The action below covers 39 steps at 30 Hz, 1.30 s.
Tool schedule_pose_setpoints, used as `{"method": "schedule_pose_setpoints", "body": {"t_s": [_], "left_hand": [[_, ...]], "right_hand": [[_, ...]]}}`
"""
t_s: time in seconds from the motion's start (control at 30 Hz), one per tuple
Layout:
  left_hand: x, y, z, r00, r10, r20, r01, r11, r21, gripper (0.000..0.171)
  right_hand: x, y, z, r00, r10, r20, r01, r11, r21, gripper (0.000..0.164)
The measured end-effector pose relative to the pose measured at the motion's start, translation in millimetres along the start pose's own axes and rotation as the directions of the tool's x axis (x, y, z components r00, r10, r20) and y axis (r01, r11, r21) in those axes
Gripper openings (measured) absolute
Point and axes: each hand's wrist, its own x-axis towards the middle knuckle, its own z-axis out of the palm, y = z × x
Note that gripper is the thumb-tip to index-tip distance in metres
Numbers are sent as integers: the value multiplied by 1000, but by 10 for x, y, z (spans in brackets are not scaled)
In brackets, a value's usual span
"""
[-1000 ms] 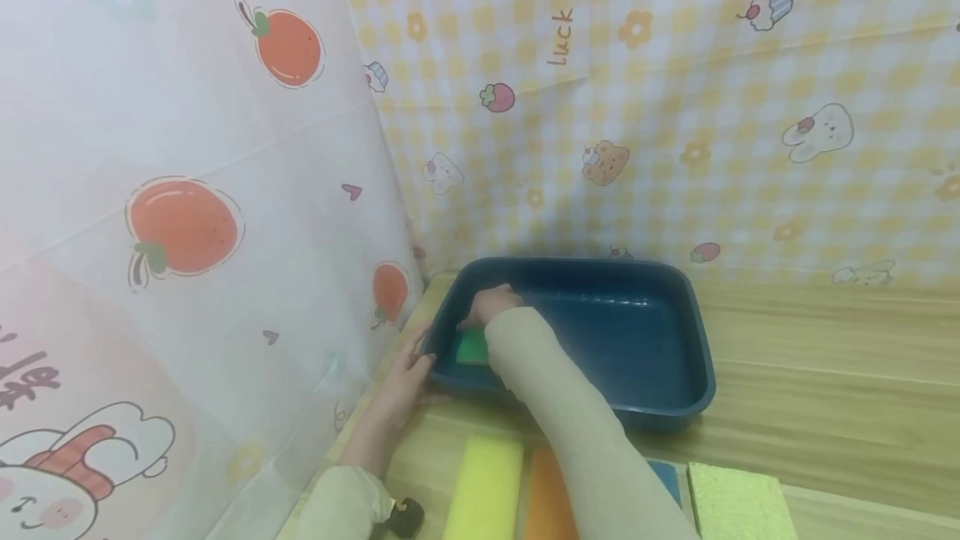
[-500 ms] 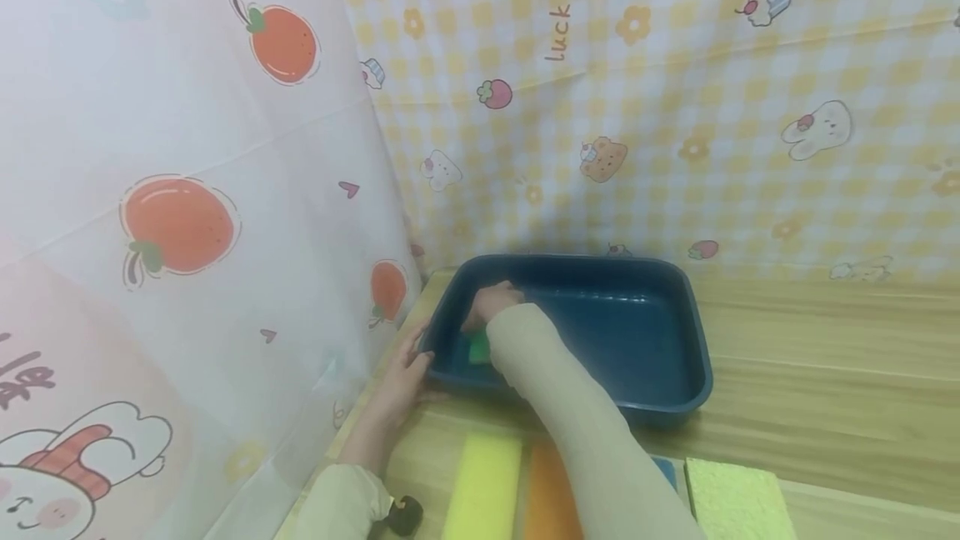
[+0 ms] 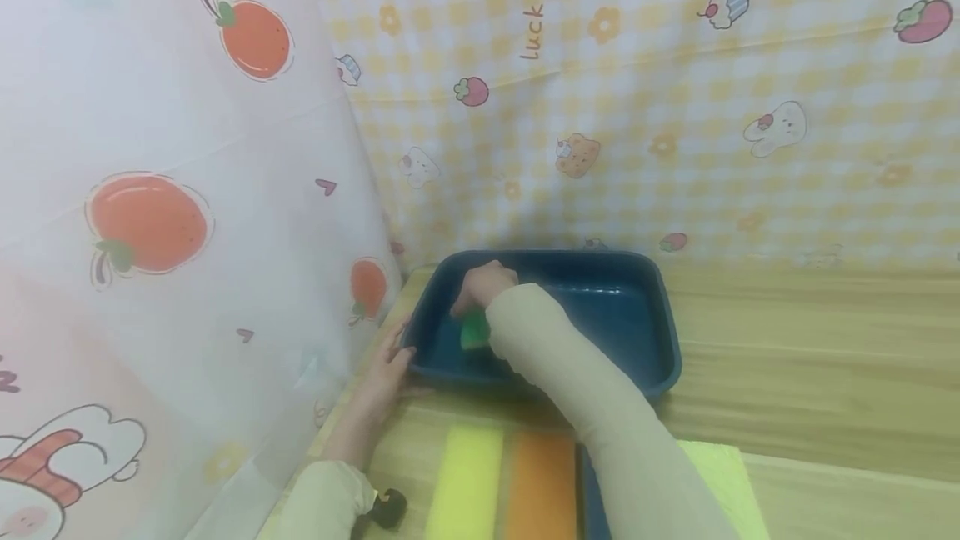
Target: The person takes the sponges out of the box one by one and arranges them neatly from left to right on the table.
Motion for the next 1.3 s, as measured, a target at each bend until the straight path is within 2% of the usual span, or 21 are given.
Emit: {"method": "schedule_pose_setpoints", "body": {"t_s": [0.1, 0.23, 0.4, 0.53, 0.7, 0.93, 1.07, 1.23, 1.3], "left_hand": [[19, 2, 0, 1000, -4, -7, 4, 1000, 1, 55], [32, 13, 9, 1000, -4, -17, 4, 1000, 3, 55], [28, 28, 25, 1000, 0, -25, -1, 1000, -13, 56], [25, 24, 24, 999, -13, -34, 12, 1000, -17, 56], [12, 18, 19, 999, -29, -39, 29, 1000, -13, 55], [-14, 17, 29, 999, -32, -38, 32, 999, -9, 55], [-16, 27, 38, 999, -38, -34, 38, 999, -10, 55], [-12, 20, 40, 998, -44, -34, 43, 999, -17, 55], [-13, 19, 47, 998, -47, -36, 46, 999, -13, 55]], "right_hand": [[41, 89, -62, 1000, -6, 21, 6, 1000, -23, 64], [-31, 252, -174, 999, -45, 14, 46, 997, -66, 63], [-251, 472, -282, 999, -46, -29, 43, 994, -102, 61], [-446, 678, -318, 999, -6, -35, 4, 998, -67, 58], [-687, 928, -334, 999, 17, -46, -19, 999, -43, 62], [-1057, 1212, -313, 995, -55, -82, 47, 994, -98, 73], [-1294, 1413, -252, 985, -110, -130, 95, 988, -118, 81], [-1578, 1705, -123, 970, -152, -192, 135, 986, -99, 84], [-1695, 1834, -55, 967, -146, -207, 131, 988, -84, 83]]}}
